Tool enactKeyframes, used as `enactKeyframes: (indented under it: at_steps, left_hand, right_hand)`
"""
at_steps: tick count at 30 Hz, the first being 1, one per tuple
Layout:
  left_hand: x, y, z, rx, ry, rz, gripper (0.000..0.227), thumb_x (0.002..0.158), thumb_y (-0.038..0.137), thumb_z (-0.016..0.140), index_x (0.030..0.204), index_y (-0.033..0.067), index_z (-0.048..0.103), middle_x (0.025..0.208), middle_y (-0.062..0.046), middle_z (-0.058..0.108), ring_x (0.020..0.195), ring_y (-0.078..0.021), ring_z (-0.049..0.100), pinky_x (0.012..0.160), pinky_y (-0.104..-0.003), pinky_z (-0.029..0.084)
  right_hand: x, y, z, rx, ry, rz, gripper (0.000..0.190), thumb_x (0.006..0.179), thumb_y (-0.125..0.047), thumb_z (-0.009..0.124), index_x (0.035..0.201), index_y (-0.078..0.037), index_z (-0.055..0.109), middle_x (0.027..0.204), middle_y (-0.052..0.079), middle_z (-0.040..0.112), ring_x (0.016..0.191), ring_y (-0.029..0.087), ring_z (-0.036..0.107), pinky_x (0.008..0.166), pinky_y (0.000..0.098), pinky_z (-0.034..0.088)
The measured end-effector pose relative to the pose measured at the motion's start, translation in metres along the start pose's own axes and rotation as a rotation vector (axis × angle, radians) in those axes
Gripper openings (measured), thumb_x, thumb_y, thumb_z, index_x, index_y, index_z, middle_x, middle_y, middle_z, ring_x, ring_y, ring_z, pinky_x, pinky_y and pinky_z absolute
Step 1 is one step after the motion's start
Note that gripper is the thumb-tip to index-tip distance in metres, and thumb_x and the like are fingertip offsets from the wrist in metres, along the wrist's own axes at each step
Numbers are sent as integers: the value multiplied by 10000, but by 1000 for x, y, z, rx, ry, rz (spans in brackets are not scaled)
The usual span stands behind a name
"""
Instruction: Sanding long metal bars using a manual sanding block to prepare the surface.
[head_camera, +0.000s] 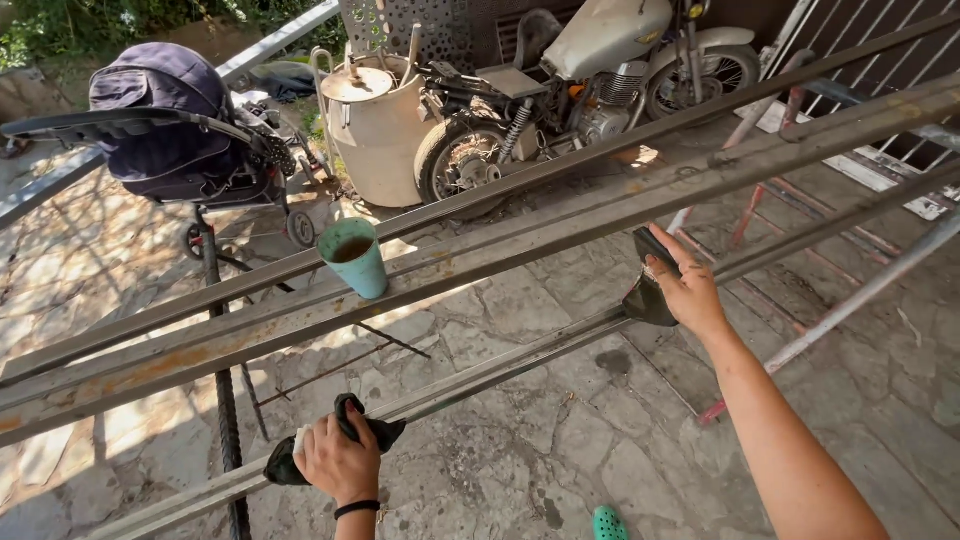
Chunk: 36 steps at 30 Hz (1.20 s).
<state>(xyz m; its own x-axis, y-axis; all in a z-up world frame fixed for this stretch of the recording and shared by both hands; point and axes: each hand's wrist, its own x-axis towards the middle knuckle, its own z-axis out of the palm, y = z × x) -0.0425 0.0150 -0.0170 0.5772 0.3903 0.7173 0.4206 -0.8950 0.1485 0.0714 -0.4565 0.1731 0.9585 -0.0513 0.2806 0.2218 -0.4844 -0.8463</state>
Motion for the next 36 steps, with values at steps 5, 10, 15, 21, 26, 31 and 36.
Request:
enactKeyframes:
  at_steps: [5,10,15,21,26,31,36]
  left_hand:
    - [3,2,-5,-10,26,19,416,1084,396,544,844,138,766,875,-2,714,889,-218,682,835,-361,458]
    - [4,2,-5,-45,42,8,426,1074,404,545,825,128,754,832,-21,707,806,-228,650,788,-367,448]
    - [3,-1,-1,-48,3,36,450,1053,426,535,725,141,652,762,-34,644,724,-234,596,693,-376,409]
    - [1,-2,-3,-30,-60,21,459,1049,467,526,747,161,688,778,-18,664,761,-226,620,719,-378,432]
    - [5,0,-5,-33,-16,24,447,1056,449,545,736,168,681,782,-1,656,775,-210,620,749,-363,428]
    - [1,-4,-5,-33,-12,53,422,1061,448,546,799,160,709,889,4,696,800,-201,630,754,-360,427]
    - [2,-3,-7,-41,22,70,411,1062,417,549,792,148,702,833,-17,677,797,-222,622,748,-368,424]
  right_hand:
    - [-39,-16,42,-176,-152,-67,485,973,-188,430,1439,-304,362,1516,86,354,1359,256,386,1146,443,234]
    - [-86,-33,112,-453,-356,-271,785,886,17,503,1472,-383,165,1527,33,308,1428,222,212,1196,508,18]
    - [-104,-5,167,-637,-412,-645,879,797,84,536,1515,-237,142,1500,-8,400,1416,296,256,1149,570,52]
    - [-93,-25,166,-436,-393,-382,475,965,-126,443,1434,-186,395,1523,55,324,1436,230,212,1179,467,32]
    - [-53,-31,193,-867,-458,-116,777,926,-613,66,1458,-92,288,1562,101,183,1466,242,97,1194,424,-6]
    - [-69,-54,221,-843,-503,-128,790,897,-641,35,1420,-174,398,1531,37,284,1446,266,171,1184,475,-2]
    - [-74,-41,188,-858,-353,-99,835,830,-705,-82,1446,-256,257,1535,36,246,1447,276,102,1182,504,-60]
